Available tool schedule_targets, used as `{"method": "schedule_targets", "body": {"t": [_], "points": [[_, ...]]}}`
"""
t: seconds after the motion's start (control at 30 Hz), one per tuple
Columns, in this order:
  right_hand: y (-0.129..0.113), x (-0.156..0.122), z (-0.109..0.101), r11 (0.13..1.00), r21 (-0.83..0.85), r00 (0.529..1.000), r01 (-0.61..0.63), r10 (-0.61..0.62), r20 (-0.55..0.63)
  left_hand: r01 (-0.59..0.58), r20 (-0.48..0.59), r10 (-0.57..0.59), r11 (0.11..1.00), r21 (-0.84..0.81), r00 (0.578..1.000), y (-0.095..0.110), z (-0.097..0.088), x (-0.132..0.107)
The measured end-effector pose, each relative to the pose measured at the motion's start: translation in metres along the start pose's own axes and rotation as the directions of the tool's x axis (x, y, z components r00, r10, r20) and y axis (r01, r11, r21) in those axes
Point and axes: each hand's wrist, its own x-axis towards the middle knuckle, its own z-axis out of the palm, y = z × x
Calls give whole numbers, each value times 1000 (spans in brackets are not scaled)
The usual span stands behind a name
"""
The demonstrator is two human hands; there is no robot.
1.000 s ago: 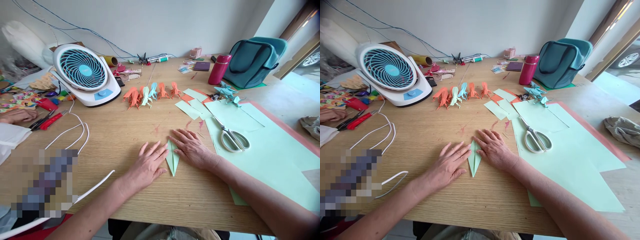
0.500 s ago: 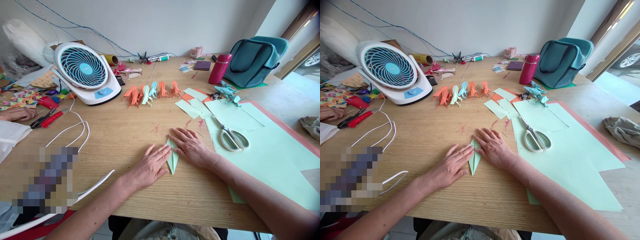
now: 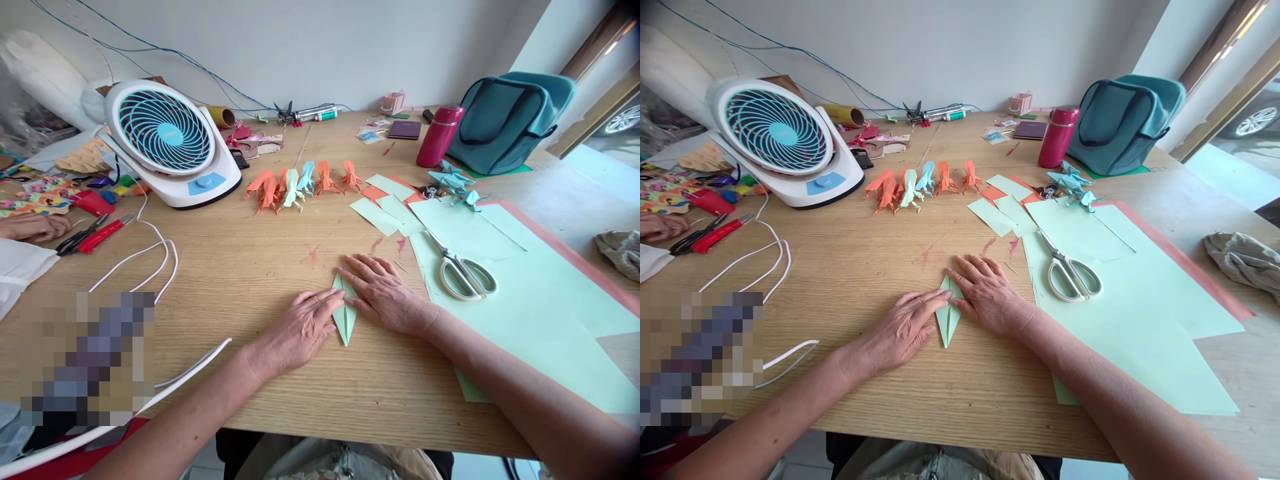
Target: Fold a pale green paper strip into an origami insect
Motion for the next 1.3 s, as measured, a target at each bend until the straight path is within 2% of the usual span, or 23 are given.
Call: {"method": "schedule_targets", "body": {"t": [0.13,0.4,0.53,0.67,1.0,1.3], "points": [[0,-1,-1,1000,4,1000,9,-9,4,-26,-21,27,1000,9,999,-5,-1,6],[4,-4,-4,995,90,999,38,-35,-30,-57,49,54,996,65,997,-4,-4,8],[0,-20,-14,987,161,998,4,6,-63,-45,76,41,998,44,996,-4,-4,6],[-8,-38,-20,988,151,996,39,-26,-82,8,72,-10,1000,21,997,-4,-2,4],[-15,-48,-10,989,79,990,125,-129,53,24,99,-23,1000,-9,995,-4,-2,4],[-21,-53,-18,984,88,982,154,-162,101,18,104,-19,1000,12,994,-3,-2,5]]}}
